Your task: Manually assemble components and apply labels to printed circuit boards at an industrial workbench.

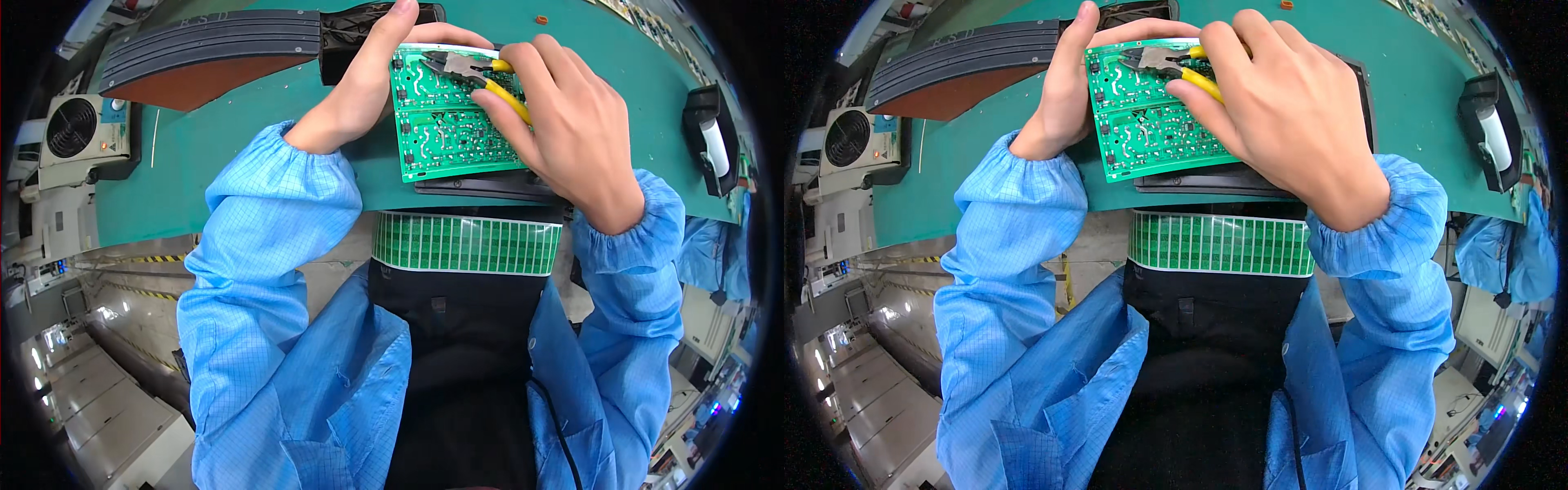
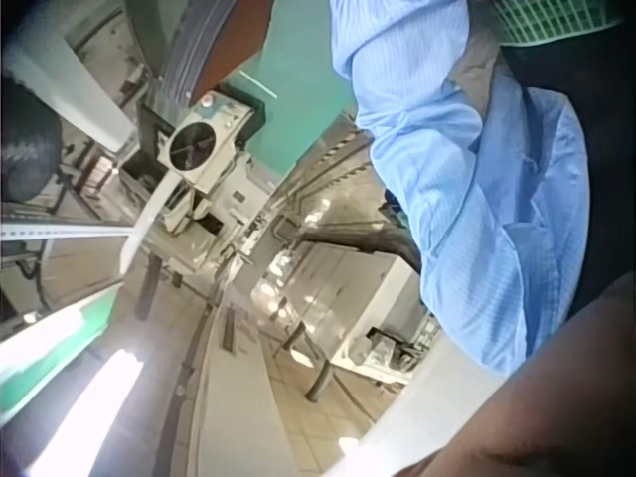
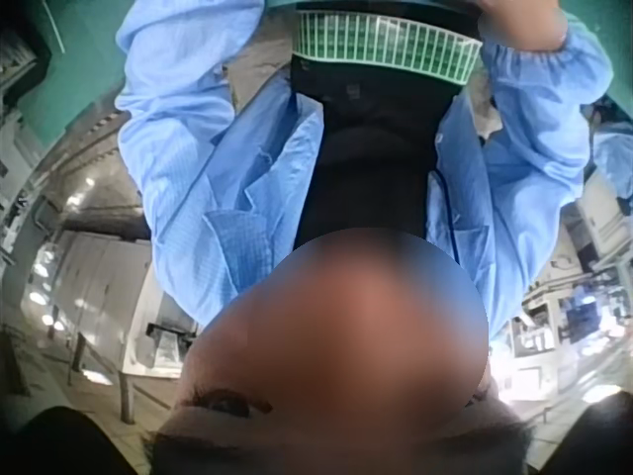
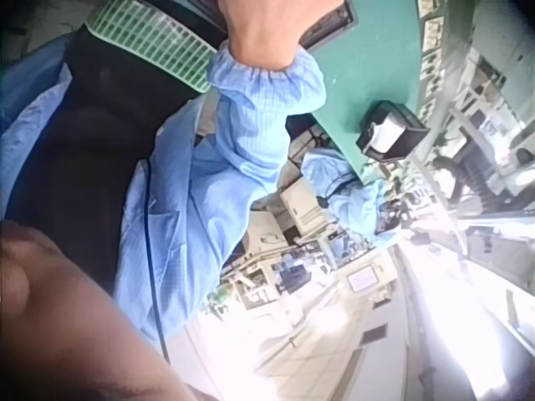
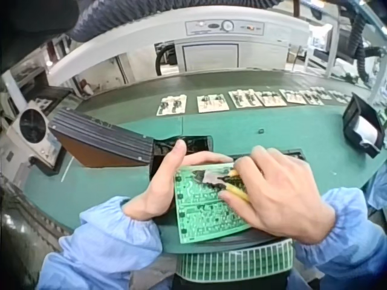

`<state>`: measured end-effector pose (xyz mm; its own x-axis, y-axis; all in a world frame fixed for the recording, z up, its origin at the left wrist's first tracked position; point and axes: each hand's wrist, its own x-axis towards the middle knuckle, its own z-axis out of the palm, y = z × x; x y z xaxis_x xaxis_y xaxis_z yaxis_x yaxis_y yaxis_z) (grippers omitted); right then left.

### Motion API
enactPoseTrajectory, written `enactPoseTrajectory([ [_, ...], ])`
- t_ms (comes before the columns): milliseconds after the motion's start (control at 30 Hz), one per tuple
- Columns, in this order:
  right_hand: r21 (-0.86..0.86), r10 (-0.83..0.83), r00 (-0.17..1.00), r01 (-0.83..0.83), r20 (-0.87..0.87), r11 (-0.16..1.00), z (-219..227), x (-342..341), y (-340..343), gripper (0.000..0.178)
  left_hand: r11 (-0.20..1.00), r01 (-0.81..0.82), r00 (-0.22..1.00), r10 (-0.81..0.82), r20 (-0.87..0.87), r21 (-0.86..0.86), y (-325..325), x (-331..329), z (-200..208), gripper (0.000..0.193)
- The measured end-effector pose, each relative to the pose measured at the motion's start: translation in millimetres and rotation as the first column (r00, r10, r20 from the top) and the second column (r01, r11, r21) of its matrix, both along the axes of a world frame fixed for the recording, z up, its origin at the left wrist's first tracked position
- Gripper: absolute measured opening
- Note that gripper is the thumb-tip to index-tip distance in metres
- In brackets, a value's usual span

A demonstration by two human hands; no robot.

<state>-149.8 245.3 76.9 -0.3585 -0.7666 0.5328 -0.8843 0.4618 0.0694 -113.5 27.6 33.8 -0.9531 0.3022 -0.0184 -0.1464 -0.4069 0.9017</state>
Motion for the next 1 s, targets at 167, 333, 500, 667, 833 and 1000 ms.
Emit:
enactPoseTrajectory([
  [167,0.048,-0.001,0.999,0.002,-0.034,0.999,1.2,-0.1,-4.1,0.031,1.000,0.010,1.000,-0.010,-0.006,0.007,-1.6,2.2,-0.4,0.085],
  [333,0.053,-0.009,0.998,0.012,-0.068,0.999,-2.4,-3.8,-8.2,0.030,1.000,0.002,1.000,-0.002,-0.030,-0.015,-2.4,1.1,-0.2,0.086],
  [500,0.065,0.000,0.994,0.007,-0.106,0.998,14.4,-6.0,-19.1,0.029,0.998,-0.052,0.998,0.050,-0.048,-0.046,-12.5,4.3,11.0,0.087],
  [667,0.157,0.027,0.995,-0.011,-0.101,0.988,24.2,-3.7,-36.8,0.032,0.987,-0.128,0.992,0.125,-0.034,-0.094,-47.6,3.8,-1.8,0.088],
  [833,0.085,0.083,0.991,-0.074,-0.107,0.994,13.7,1.1,-33.6,0.031,0.995,-0.100,0.994,0.100,0.032,-0.009,-76.4,1.3,-7.5,0.088],
  [1000,0.105,0.092,0.996,-0.090,-0.012,0.990,3.8,7.8,-42.9,0.033,0.980,-0.177,0.983,0.180,0.025,-0.097,-71.9,1.3,-11.1,0.085],
])
